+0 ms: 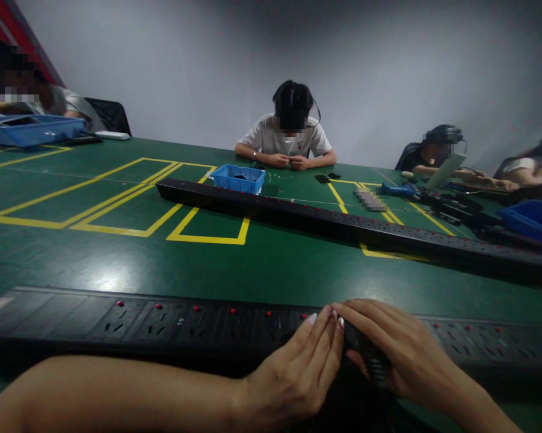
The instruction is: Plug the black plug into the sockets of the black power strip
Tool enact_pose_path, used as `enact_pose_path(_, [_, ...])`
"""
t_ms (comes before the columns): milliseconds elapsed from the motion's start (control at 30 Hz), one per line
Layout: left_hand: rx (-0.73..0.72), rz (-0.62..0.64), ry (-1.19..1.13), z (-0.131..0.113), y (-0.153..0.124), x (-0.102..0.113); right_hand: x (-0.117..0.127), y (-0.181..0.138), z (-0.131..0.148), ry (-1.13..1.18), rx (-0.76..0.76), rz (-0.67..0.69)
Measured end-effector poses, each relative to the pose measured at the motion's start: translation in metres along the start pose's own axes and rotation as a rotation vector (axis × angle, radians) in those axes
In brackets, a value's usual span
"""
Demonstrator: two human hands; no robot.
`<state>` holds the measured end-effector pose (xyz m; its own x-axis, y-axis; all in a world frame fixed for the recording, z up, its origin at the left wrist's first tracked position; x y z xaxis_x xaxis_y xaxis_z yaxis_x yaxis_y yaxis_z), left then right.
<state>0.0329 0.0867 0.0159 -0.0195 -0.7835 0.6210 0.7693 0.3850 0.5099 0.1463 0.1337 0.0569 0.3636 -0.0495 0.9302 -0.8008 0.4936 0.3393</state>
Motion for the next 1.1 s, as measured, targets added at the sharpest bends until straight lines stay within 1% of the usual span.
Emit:
enact_pose_path(400, [-0.004,0.002,0.007,0.0003,-0.0004,0.0003,0.0006,-0.0007,0.0001,-0.009,0.003,-0.012])
enact_pose_path(733, [0.002,0.001,0.002,-0.0003,-0.0004,-0.0011,-0.0025,-0.0021,-0.0019,-0.005,-0.003,0.017])
enact_pose_path(900, [-0.003,0.005,0.014,0.0005,-0.0003,-0.0005,-0.0024,-0.0037,-0.0034,-0.01,-0.006,0.002])
enact_pose_path(1100, [0.024,-0.005,0.002,0.0011,-0.0002,-0.0004,-0.0022,-0.0026,-0.0015,-0.013,-0.006,0.018])
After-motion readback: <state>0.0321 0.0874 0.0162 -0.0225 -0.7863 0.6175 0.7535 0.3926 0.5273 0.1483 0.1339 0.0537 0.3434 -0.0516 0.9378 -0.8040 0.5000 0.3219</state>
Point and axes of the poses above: each hand's wrist, its own y-axis towards the middle knuckle, its own x-axis out of the back of the hand, z = x × y, the point moved 6 cm from there along y, towards the middle knuckle, and after that the axes turned 8 degrees about y, right-handed, at the moved point
